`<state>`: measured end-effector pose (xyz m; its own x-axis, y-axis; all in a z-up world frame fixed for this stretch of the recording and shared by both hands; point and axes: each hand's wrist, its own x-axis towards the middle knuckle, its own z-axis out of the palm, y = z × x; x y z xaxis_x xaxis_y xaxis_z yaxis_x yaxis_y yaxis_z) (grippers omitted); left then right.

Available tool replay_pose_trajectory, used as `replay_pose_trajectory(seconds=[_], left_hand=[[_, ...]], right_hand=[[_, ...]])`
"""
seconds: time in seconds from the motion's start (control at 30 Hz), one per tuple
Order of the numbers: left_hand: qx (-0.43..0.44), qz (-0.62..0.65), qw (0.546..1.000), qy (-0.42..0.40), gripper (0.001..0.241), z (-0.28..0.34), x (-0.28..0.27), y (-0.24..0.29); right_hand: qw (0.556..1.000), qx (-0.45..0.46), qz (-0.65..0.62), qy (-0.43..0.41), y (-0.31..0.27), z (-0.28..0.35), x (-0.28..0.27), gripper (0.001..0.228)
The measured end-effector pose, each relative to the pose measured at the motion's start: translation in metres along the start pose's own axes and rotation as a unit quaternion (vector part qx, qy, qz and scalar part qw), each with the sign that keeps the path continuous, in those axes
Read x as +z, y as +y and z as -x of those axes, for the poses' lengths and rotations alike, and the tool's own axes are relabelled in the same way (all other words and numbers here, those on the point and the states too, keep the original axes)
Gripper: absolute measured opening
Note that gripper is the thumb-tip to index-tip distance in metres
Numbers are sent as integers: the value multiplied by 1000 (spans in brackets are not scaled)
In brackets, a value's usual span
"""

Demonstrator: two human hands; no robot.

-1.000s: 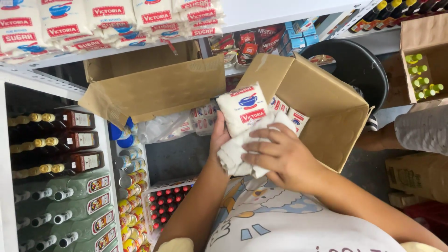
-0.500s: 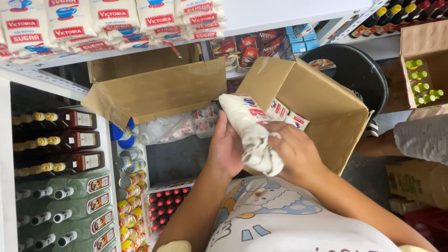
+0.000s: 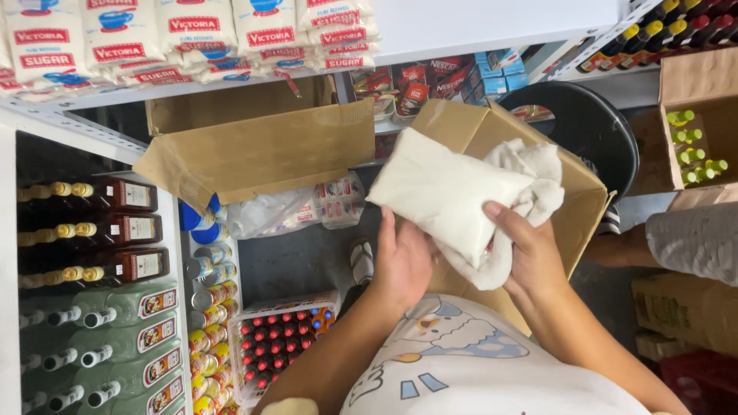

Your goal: Remove bags of sugar from a cardboard box and place them onto retail shelving.

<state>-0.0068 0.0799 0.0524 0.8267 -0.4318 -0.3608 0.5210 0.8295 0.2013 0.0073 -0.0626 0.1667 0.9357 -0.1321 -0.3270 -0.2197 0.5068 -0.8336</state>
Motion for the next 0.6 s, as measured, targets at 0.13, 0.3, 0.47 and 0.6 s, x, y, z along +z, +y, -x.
replay_pose_trajectory(seconds=[0.13,0.3,0.47,0.6], left_hand=[[141,-16,990,-4,85,-2,26,10],[157,26,987,23,83,-7,19,19],[120,15,993,5,82,-2,24,47],[68,-18,998,9,80,1,16,70]], right_hand=[[999,16,29,0,20,5,-13,55],[996,32,77,-17,29,9,-8,57],[984,136,113,-31,32,-2,-36,57],[982,185,-28,33,25,-20,-66,57]])
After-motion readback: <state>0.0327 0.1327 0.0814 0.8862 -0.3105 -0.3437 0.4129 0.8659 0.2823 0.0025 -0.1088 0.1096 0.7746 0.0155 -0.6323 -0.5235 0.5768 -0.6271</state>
